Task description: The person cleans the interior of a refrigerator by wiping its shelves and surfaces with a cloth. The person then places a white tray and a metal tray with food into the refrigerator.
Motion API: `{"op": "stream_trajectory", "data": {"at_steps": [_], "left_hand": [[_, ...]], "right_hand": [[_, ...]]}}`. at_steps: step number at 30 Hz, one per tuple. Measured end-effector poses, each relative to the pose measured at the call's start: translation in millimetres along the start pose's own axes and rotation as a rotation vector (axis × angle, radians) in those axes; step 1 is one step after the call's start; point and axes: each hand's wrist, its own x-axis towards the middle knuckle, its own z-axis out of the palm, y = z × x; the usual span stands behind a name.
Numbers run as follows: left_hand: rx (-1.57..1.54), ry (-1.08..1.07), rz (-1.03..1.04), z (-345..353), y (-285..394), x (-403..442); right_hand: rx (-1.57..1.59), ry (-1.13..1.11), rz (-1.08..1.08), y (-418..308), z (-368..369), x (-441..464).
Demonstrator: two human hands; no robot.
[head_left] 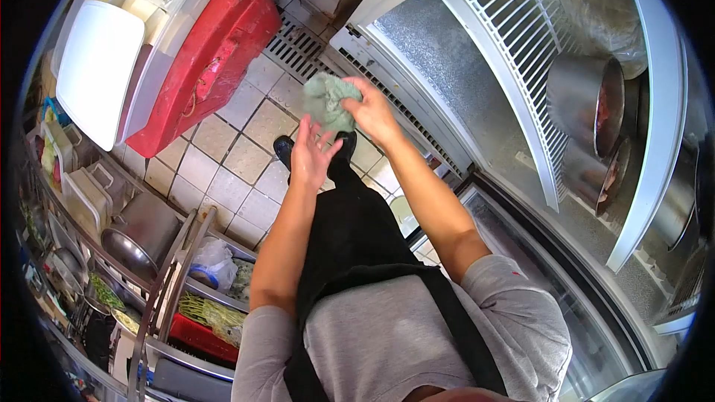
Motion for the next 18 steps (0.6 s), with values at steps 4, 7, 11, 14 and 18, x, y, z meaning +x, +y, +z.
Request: {"op": "stream_trajectory", "data": {"at_steps": [4,7,11,14,18], "left_hand": [[-0.029,-0.244,0.136,11.2,-15.2,40.3],[0.157,-0.176,0.137,51.7,-10.9,16.0],[0.139,-0.144,0.152,82.0,-10.4,8.8],[0.167,-0.082,0.141,89.3,-15.4,35.4],[0.190,-0.078,0.101,78.3,-19.9,68.1]], "right_hand": [[-0.289,0.036,-0.244,-4.4,-11.8,-29.2],[-0.124,0.045,-0.166,1.7,-32.9,-19.7],[0.210,0.400,0.081,2.0,-68.8,40.9],[-0.285,0.556,-0.161,25.4,-68.9,102.9],[-1.122,0.425,-0.313,18.8,-35.1,112.9]]}}
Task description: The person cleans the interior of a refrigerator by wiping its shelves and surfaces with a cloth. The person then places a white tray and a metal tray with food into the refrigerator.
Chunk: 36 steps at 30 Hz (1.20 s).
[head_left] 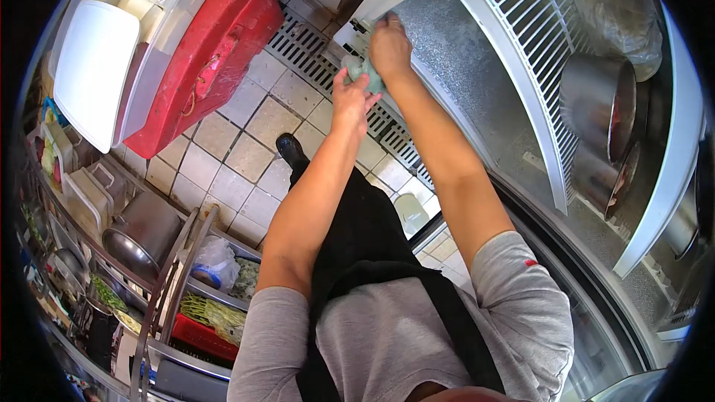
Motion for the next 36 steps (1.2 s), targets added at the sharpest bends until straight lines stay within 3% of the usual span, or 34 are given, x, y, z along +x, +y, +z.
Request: {"op": "stream_trajectory", "data": {"at_steps": [4,7,9,12,15,19,22,25,28,29,32,35,36], "left_hand": [[0.075,-0.038,-0.051,-2.2,-15.2,-2.7],[0.154,-0.154,-0.162,7.8,-19.2,-15.1],[0.253,-0.233,-0.241,10.9,-22.7,-20.6],[0.187,-0.165,-0.148,17.9,-28.8,-19.1],[0.092,-0.084,0.002,26.8,-16.8,-13.9],[0.064,-0.057,0.043,14.7,-7.6,4.0],[0.068,-0.018,-0.008,9.1,-13.2,4.9],[0.072,-0.038,-0.049,14.6,-12.6,-4.8],[0.051,-0.060,-0.028,13.9,-21.1,-0.6],[0.048,-0.036,-0.015,13.0,-20.5,1.9],[0.091,-0.022,-0.031,9.0,-15.2,-4.0],[0.157,-0.102,-0.104,18.6,-7.3,-17.9],[0.178,-0.132,-0.135,20.7,-7.4,-20.4]], "right_hand": [[-0.371,-0.279,-0.304,7.9,-24.2,9.0],[-0.307,-0.790,-0.126,25.7,-62.4,5.1],[-0.248,-0.761,0.047,51.8,-69.9,-11.0],[-0.089,-0.510,0.177,58.2,-87.6,-3.9],[0.183,-0.274,-0.019,46.2,-61.4,17.5],[0.217,0.107,-0.178,40.7,8.3,7.3],[-0.105,-0.630,-0.075,28.4,-57.5,28.2],[0.053,-0.520,0.062,31.8,-74.4,22.9],[0.292,-0.109,-0.303,40.6,-23.7,13.6],[0.258,-0.062,-0.270,40.1,-16.7,9.1],[0.094,-0.204,-0.292,50.9,-19.8,8.0],[-0.085,-0.636,-0.063,72.2,-53.4,7.4],[-0.043,-0.547,-0.060,72.0,-57.3,10.6]]}}
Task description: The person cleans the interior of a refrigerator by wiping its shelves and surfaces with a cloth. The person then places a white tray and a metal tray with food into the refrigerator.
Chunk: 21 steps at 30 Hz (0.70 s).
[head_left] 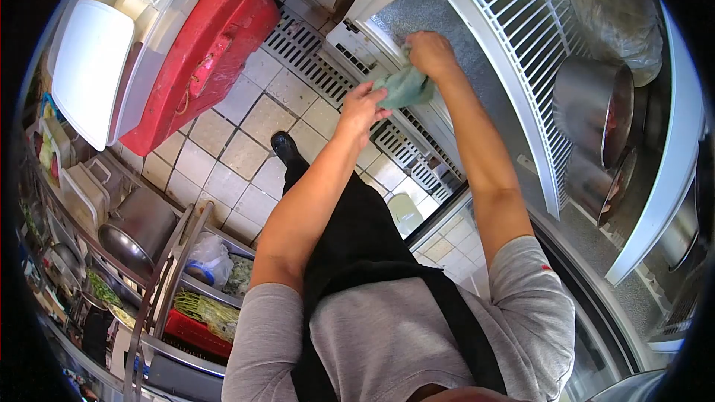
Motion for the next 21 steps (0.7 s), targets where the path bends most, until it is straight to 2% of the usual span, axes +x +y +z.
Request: {"op": "stream_trajectory", "data": {"at_steps": [2,3,5,9,11,13,15,16,17,20,21], "left_hand": [[-0.065,-0.026,0.049,5.1,2.1,4.6],[-0.084,-0.009,0.085,9.1,6.0,6.6],[-0.098,0.002,0.145,8.6,7.8,20.6],[0.017,0.024,0.092,9.0,1.4,20.9],[0.114,0.021,-0.018,16.0,-25.2,17.5],[0.214,-0.028,-0.094,23.6,-59.3,12.0],[0.330,-0.146,-0.154,29.3,-91.6,1.4],[0.396,-0.216,-0.192,28.7,-105.3,-3.1],[0.491,-0.353,-0.323,26.0,-112.3,-5.2],[0.535,-0.301,-0.382,21.2,-133.9,-25.7],[0.466,-0.279,-0.393,19.0,-137.9,-31.0]], "right_hand": [[0.080,0.174,-0.010,0.7,-10.8,2.7],[0.119,0.035,0.013,-5.2,-17.8,11.0],[0.003,0.147,-0.133,-11.8,-0.6,21.3],[-0.030,0.191,-0.257,13.7,25.0,-6.6],[0.132,0.160,-0.200,39.4,36.8,-37.4],[0.117,0.089,-0.059,57.3,45.1,-74.3],[0.014,-0.015,0.200,80.4,73.9,-107.4],[-0.036,-0.218,0.320,87.4,68.6,-126.4],[-0.082,-0.424,0.441,92.6,63.9,-145.8],[0.116,-0.377,0.585,112.4,99.9,-207.6],[0.443,-0.222,0.650,113.9,129.9,-231.4]]}}
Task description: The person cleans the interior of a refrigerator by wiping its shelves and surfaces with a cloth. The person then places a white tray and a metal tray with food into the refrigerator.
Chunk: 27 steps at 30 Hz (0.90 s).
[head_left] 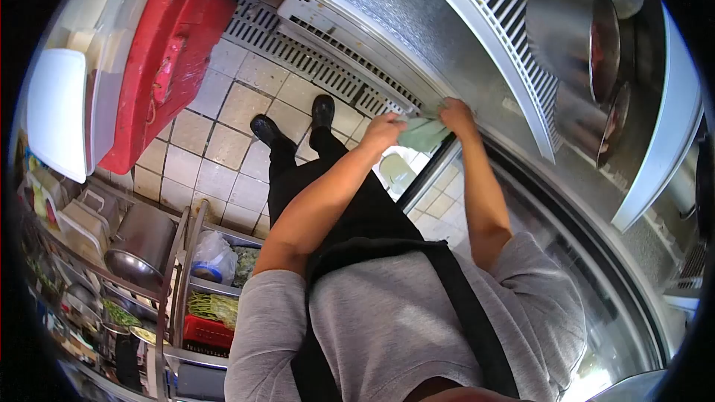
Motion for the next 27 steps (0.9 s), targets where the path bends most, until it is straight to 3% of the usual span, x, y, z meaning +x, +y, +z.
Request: {"op": "stream_trajectory", "data": {"at_steps": [1,3,6,9,11,12,15,16,18,20,24,27], "left_hand": [[-0.070,0.010,-0.005,-1.0,-5.1,-4.4],[-0.208,0.037,-0.008,-0.9,-9.3,-10.8],[-0.325,-0.129,-0.047,7.5,-8.9,-16.7],[-0.158,-0.132,-0.003,12.2,-5.8,-30.9],[0.042,-0.078,0.127,1.1,-12.0,-40.7],[0.011,-0.037,0.132,-13.0,-23.4,-39.1],[-0.053,0.033,0.107,-68.6,-39.5,-61.5],[-0.069,0.092,0.102,-88.6,-48.8,-68.3],[-0.091,0.219,0.075,-128.2,-64.9,-83.5],[-0.114,0.334,0.027,-160.3,-82.3,-101.3],[-0.205,0.487,0.018,-209.2,-109.5,-136.7],[-0.242,0.558,0.041,-227.7,-109.1,-159.8]], "right_hand": [[0.357,0.056,0.001,20.1,22.3,-12.3],[1.261,-0.255,0.273,-21.8,25.0,-68.2],[1.219,-0.197,0.095,-44.1,41.7,-98.7],[1.034,0.128,0.021,-12.3,59.8,-81.2],[0.985,0.515,0.078,36.8,84.6,-48.4],[0.805,0.654,0.113,42.4,79.8,-39.8],[0.023,0.631,0.357,61.4,110.1,26.5],[0.030,0.581,0.366,49.3,110.0,35.7],[0.044,0.483,0.381,-6.3,95.8,45.4],[-0.025,0.732,0.055,-69.1,103.6,48.9],[0.177,0.566,-0.134,-251.9,79.0,67.5],[0.506,0.437,-0.349,-354.9,63.9,92.7]]}}
